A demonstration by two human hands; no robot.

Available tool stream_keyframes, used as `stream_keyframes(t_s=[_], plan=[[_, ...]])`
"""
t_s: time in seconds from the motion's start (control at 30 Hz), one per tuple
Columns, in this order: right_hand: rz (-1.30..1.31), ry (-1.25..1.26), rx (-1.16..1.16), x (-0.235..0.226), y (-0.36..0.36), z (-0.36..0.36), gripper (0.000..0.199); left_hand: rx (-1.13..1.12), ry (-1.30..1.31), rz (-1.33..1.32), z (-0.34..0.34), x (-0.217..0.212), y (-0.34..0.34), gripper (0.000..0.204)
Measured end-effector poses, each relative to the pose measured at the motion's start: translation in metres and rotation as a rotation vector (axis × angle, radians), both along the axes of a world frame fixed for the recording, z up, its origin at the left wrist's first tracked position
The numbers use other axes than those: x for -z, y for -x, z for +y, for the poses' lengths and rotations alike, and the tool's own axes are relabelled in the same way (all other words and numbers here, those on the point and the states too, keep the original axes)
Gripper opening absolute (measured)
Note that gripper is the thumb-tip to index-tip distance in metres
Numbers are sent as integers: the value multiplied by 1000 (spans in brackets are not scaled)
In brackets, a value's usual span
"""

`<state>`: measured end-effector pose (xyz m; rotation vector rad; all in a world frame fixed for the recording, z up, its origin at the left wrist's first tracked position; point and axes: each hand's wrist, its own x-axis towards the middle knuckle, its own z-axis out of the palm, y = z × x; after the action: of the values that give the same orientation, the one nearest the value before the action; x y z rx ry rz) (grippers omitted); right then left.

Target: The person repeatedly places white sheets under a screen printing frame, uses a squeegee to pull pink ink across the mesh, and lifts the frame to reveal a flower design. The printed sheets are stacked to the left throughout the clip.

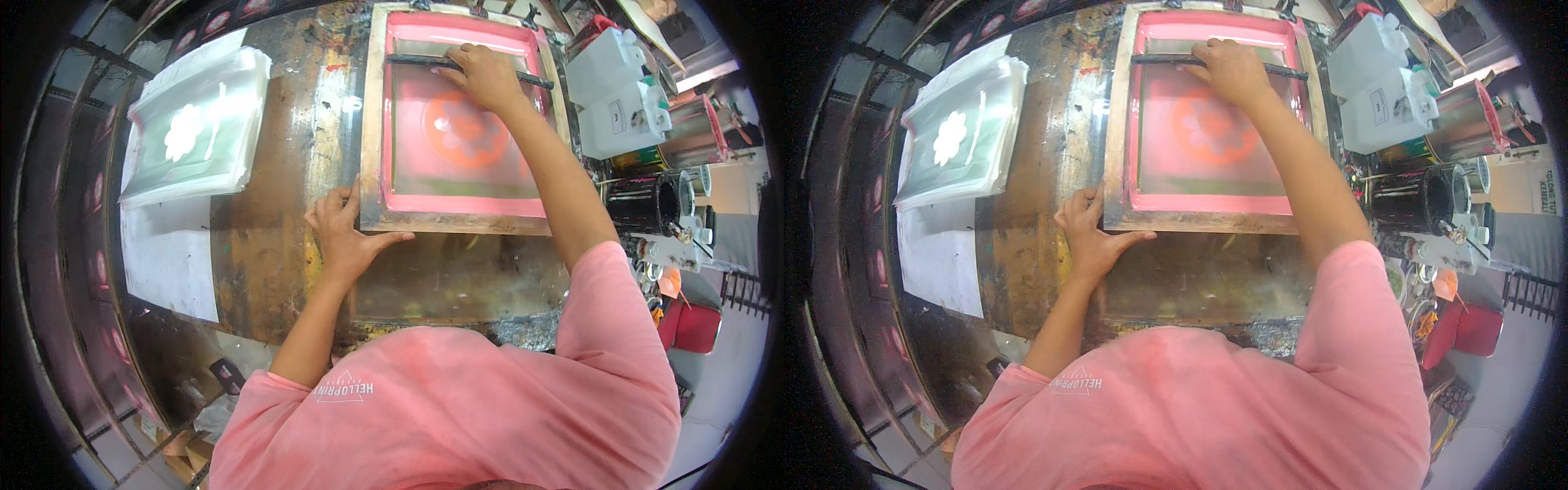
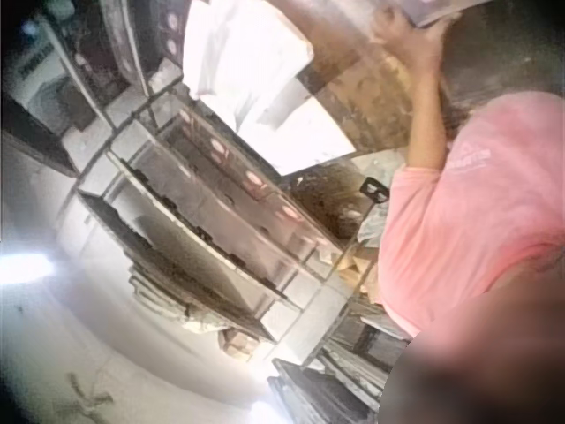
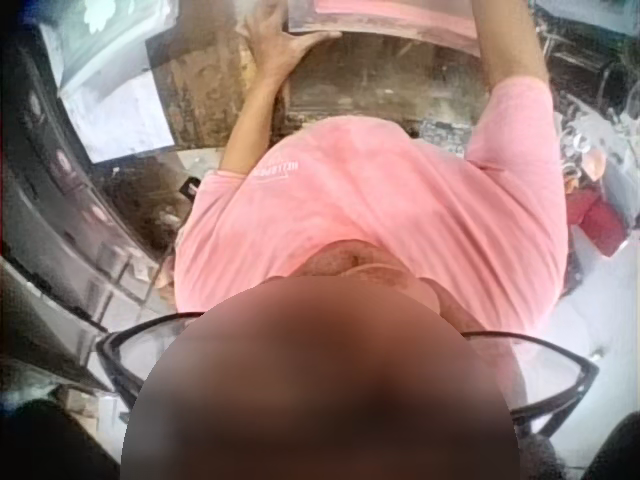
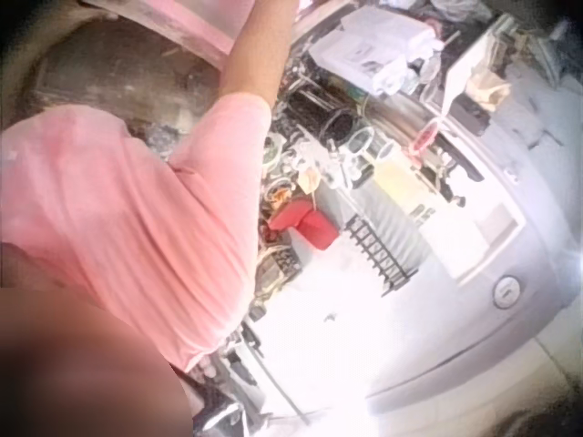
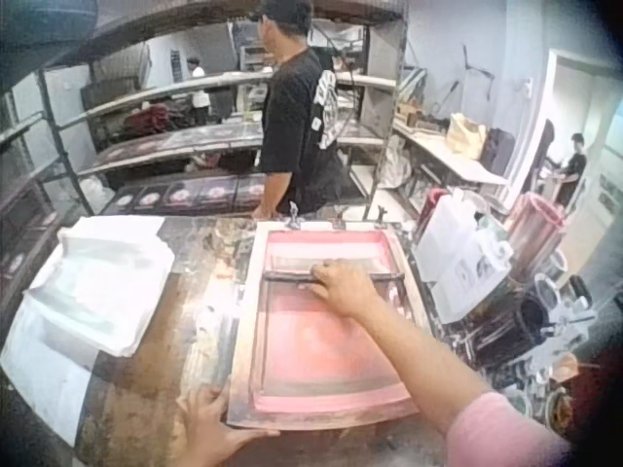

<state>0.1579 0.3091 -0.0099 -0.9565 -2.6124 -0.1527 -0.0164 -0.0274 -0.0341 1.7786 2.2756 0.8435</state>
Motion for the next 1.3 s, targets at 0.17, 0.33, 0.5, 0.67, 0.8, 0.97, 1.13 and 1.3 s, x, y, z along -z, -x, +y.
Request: stream_keyframes(t_s=[0.17,0.33,0.5,0.67,0.8,0.97,1.13,1.3], plan=[[-152,328,-79,-63,-16,-31,47,-18,-83,7,-2,4,-1,120],[-73,432,-56,-80,-66,-176,43,-21,-129,-163,-4,8,-4,121],[61,110,-5,-97,-69,-232,35,-6,-290,-730,10,-26,-19,109],[171,-365,2,-160,-47,-192,31,128,-597,-881,39,-81,-24,108],[287,-298,-64,-222,-32,-143,48,137,-457,-250,44,-73,-18,116],[363,-221,16,-259,-22,-110,55,15,291,301,14,-17,-36,115],[313,-285,67,-283,-14,-86,62,94,-132,114,58,-38,-30,88],[332,-348,79,-292,-11,-79,65,-29,-276,-219,101,-100,0,55]])
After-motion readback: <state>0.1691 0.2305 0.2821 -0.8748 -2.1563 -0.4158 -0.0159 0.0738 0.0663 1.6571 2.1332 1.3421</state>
